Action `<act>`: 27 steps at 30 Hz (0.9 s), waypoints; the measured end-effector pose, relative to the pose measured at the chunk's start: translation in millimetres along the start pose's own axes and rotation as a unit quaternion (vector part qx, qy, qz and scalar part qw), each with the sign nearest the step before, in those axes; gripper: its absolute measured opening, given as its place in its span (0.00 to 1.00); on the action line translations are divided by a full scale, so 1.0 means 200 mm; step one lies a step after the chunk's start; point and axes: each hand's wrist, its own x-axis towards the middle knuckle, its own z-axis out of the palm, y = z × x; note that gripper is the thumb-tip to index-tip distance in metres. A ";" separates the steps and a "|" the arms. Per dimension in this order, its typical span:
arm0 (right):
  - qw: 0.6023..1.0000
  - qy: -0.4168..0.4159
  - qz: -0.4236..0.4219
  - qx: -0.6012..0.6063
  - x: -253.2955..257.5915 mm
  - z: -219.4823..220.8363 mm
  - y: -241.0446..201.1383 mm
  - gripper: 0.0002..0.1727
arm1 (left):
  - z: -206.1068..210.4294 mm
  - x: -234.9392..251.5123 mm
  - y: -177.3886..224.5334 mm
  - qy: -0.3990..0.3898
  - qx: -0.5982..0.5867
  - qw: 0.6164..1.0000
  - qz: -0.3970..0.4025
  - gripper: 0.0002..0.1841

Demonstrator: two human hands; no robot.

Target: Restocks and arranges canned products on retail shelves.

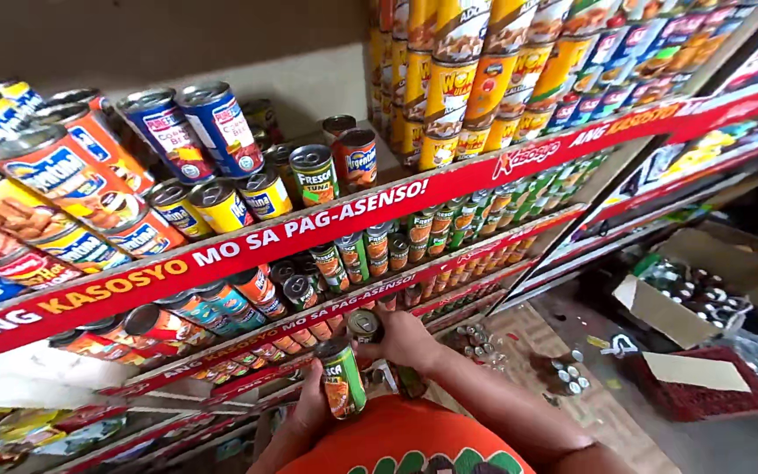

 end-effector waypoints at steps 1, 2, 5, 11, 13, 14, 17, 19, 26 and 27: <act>1.000 0.007 -0.004 0.008 0.00 0.00 0.01 0.44 | 0.01 -0.01 0.00 -0.013 0.012 1.000 0.000 0.35; 1.000 0.014 -0.015 0.018 -0.01 0.00 0.02 0.44 | 0.02 -0.02 0.00 -0.010 0.025 1.000 -0.004 0.35; 0.997 0.046 -0.047 0.041 -0.02 -0.04 0.09 0.44 | 0.04 -0.03 0.02 -0.004 0.016 1.000 -0.015 0.33; 0.979 0.189 0.082 -0.008 0.10 -0.37 0.17 0.42 | -0.05 -0.04 -0.02 -0.019 -0.052 0.997 -0.059 0.42; 0.967 0.233 0.095 -0.029 0.20 -0.43 0.21 0.42 | -0.07 -0.03 -0.04 -0.027 -0.084 0.994 -0.068 0.40; 0.963 0.249 0.094 -0.034 0.24 -0.45 0.21 0.40 | -0.07 -0.03 -0.05 -0.031 -0.087 0.993 -0.069 0.38; 0.954 0.282 0.099 -0.034 0.33 -0.44 0.22 0.40 | -0.07 -0.05 -0.03 0.003 -0.087 0.992 -0.096 0.39; 0.950 0.296 0.088 -0.051 0.38 -0.41 0.23 0.40 | -0.08 -0.05 -0.03 0.009 -0.096 0.989 -0.112 0.40; 0.912 0.398 -0.046 -0.090 0.50 -0.30 0.35 0.30 | -0.01 -0.08 0.06 0.099 -0.099 0.983 -0.115 0.38; 0.914 0.394 -0.040 -0.090 0.50 -0.30 0.35 0.30 | -0.03 -0.07 0.03 0.098 -0.123 0.982 -0.106 0.39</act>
